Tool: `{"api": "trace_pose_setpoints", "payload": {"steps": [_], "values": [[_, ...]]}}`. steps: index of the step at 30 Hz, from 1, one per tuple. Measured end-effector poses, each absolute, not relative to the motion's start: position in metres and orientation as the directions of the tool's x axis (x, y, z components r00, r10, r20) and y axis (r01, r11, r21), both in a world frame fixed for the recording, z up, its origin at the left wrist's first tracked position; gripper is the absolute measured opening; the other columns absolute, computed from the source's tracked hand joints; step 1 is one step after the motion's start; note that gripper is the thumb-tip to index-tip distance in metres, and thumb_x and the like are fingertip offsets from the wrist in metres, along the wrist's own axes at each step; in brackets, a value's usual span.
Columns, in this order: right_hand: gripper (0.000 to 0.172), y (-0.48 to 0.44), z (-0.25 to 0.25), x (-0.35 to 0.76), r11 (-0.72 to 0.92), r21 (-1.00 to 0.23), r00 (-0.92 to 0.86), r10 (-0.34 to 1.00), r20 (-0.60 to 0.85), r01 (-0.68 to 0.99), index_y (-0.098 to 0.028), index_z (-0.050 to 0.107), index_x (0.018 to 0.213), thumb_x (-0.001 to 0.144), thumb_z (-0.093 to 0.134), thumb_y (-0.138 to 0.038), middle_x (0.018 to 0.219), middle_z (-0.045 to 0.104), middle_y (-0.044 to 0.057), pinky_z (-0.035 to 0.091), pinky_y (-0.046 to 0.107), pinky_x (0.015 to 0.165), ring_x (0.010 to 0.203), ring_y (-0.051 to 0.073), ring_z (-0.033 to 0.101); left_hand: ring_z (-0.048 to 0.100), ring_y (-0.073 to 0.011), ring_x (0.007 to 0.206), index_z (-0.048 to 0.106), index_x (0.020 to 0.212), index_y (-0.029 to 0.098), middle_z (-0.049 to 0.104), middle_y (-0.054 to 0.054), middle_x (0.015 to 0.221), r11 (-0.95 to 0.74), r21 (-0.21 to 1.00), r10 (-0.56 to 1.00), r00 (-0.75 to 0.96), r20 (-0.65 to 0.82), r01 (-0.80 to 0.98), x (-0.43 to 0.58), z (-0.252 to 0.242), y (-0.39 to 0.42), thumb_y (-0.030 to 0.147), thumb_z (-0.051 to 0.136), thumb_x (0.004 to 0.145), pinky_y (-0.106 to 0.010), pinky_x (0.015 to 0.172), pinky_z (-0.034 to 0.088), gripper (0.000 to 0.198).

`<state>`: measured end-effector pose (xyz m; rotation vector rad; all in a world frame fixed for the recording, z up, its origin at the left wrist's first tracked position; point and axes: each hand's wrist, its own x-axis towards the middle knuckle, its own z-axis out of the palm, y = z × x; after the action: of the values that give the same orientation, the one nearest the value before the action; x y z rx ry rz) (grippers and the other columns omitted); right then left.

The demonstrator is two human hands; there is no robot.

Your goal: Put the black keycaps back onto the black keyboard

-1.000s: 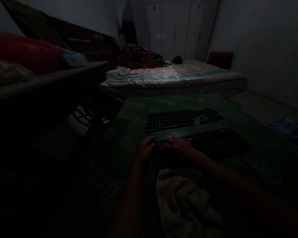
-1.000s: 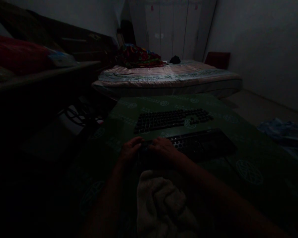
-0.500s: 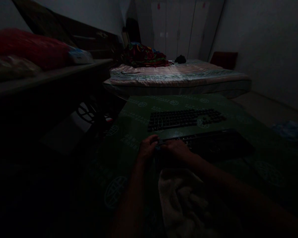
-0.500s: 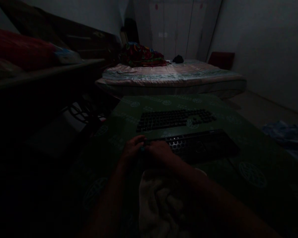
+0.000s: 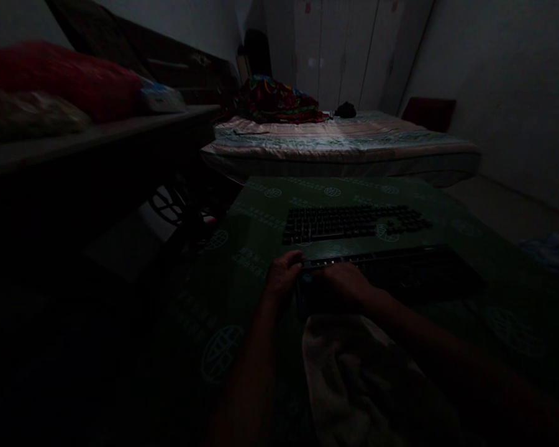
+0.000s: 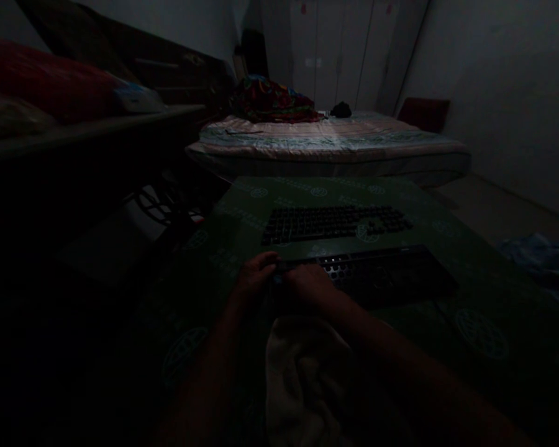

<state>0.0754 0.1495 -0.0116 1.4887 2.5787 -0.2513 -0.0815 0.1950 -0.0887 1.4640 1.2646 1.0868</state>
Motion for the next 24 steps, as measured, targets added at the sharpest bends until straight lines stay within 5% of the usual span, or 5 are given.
{"api": "trace_pose_setpoints", "payload": {"steps": [24], "values": [[0.024, 0.155, -0.023, 0.084, 0.483, -0.133, -0.501, 0.829, -0.25, 0.866, -0.021, 0.064, 0.091, 0.08, 0.043, -0.023, 0.086, 0.068, 0.008, 0.039, 0.023, 0.058, 0.078, 0.02, 0.064, 0.06, -0.0214, 0.099, 0.06, 0.104, 0.012, 0.066, -0.011, 0.104, -0.124, 0.963, 0.989, 0.113, 0.099, 0.239, -0.083, -0.097, 0.197, 0.014, 0.054, 0.069, -0.038, 0.09, 0.045, 0.035]]}}
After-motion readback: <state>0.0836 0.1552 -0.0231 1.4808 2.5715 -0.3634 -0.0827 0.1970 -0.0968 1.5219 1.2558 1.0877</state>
